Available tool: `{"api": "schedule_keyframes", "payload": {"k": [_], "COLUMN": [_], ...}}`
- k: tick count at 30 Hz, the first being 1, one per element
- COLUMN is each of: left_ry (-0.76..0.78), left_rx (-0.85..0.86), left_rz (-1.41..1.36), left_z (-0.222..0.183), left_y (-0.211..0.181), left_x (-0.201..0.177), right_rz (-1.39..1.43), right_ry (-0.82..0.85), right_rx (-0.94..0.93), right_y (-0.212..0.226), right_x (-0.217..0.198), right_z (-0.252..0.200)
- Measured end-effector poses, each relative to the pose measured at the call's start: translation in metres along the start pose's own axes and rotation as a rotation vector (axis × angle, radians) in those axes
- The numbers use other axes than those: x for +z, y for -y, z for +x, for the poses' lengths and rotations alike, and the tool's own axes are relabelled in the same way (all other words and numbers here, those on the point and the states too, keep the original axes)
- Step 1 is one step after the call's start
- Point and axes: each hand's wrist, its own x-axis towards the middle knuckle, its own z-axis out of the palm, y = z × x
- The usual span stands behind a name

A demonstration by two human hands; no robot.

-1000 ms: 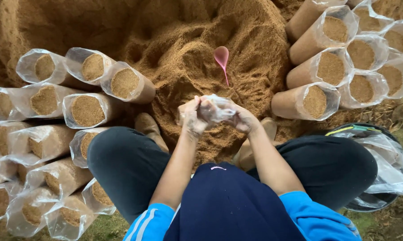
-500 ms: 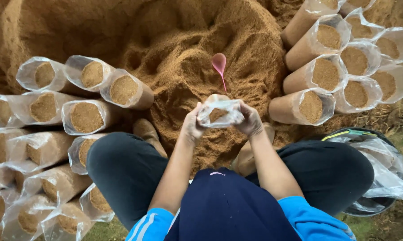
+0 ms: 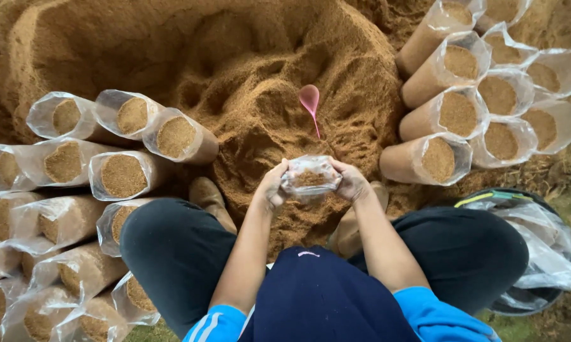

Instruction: Filling plastic bags with substrate using a hand scoop from a large pile on the ground.

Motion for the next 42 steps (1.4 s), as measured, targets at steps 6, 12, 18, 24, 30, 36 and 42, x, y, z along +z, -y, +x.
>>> {"api": "schedule_keyframes", "payload": {"k": [6,12,18,24,30,36,42], "left_ry": [0.003,-0.141,-0.328,-0.322,-0.329,-0.393,-0.410], "left_rx": [0.213,0.716,0.488,0.501,0.623,0.633,0.587], "left_rz": [0.125,1.025,1.314,1.146,1.074,0.770,0.855], "left_z": [-0.088,0.010,-0.011,-0.037,-0.033,-0.028,-0.024], "left_y": [-0.023,0.039,0.035,0.024,0.030,0.027,0.023], "left_x": [0.057,0.002,0.017,0.023,0.022,0.012,0.011], "right_rz": [0.137,0.003,-0.311,-1.221,-1.477,-0.722,-0.844], "right_ry": [0.162,0.041,-0.038,0.021,-0.294,0.063,-0.310], "right_rx": [0.070,0.077,-0.178,-0.577,-1.037,-0.405,-0.303], "right_y": [0.002,0.003,-0.003,-0.026,-0.041,0.017,0.053], "right_x": [0.048,0.046,0.012,0.014,-0.002,0.054,0.004], "right_z": [-0.034,-0.044,0.007,0.003,0.055,0.007,0.098]}}
